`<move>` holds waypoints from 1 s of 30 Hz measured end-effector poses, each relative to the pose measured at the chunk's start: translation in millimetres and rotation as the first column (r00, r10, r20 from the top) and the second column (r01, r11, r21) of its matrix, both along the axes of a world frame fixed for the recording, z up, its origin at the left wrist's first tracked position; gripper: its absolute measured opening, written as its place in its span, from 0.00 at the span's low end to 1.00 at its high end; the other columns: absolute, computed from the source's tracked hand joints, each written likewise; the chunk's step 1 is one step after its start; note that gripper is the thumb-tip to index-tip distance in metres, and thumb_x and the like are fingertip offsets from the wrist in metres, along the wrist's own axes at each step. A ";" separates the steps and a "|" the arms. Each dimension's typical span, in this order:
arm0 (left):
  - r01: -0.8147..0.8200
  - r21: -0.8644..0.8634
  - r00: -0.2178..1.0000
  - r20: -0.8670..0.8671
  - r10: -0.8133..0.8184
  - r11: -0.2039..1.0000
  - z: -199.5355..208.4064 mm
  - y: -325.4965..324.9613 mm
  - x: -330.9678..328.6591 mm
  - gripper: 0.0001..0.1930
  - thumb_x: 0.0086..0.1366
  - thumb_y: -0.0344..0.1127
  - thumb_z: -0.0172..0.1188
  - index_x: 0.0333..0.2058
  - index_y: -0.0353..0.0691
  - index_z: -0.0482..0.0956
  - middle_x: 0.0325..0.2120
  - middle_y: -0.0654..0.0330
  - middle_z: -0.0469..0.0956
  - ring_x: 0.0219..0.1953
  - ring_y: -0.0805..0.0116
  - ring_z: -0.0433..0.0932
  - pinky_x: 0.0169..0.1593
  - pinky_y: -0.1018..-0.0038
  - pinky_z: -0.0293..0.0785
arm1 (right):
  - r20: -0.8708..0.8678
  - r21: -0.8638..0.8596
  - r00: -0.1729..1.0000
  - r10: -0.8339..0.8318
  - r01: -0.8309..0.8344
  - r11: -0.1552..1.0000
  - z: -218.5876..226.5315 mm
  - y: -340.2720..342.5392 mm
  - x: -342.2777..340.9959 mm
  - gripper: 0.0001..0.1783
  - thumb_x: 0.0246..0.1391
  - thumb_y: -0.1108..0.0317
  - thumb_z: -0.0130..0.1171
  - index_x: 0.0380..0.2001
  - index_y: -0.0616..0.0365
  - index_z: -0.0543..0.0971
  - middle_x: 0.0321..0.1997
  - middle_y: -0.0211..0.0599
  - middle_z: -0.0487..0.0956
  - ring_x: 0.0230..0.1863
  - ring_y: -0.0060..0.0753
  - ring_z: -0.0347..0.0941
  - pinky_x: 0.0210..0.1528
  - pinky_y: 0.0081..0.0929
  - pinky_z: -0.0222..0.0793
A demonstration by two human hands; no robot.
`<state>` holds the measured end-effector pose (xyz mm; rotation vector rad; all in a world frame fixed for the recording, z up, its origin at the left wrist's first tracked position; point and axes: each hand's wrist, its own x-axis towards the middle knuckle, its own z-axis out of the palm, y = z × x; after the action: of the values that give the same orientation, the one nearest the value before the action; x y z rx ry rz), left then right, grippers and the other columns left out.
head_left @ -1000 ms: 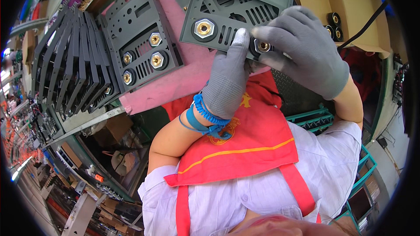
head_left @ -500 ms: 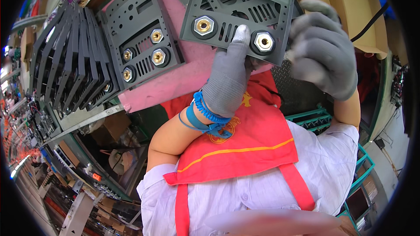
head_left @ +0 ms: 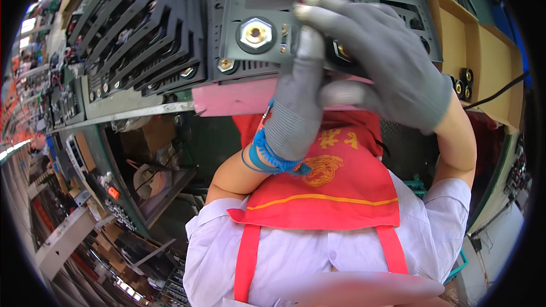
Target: Attaching and securing electronic connectors and hardware to a metal assembly plate in a workshop.
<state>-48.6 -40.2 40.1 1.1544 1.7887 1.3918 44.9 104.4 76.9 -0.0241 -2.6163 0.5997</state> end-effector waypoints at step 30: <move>0.355 0.155 0.632 -0.767 -0.114 0.922 -6.2 69.7 41.3 0.10 0.57 0.31 0.62 0.39 0.38 0.79 0.37 0.59 0.75 0.44 0.58 0.73 0.55 0.57 0.65 | 0.615 0.700 -0.080 -0.785 0.513 0.497 -16.3 139.6 170.1 0.16 0.54 0.71 0.56 0.48 0.49 0.76 0.46 0.45 0.79 0.47 0.50 0.77 0.49 0.39 0.74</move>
<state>-7.2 29.4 33.9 2.3093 1.8467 1.1017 215.0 244.0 60.6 -2.1333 -2.9771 -0.3321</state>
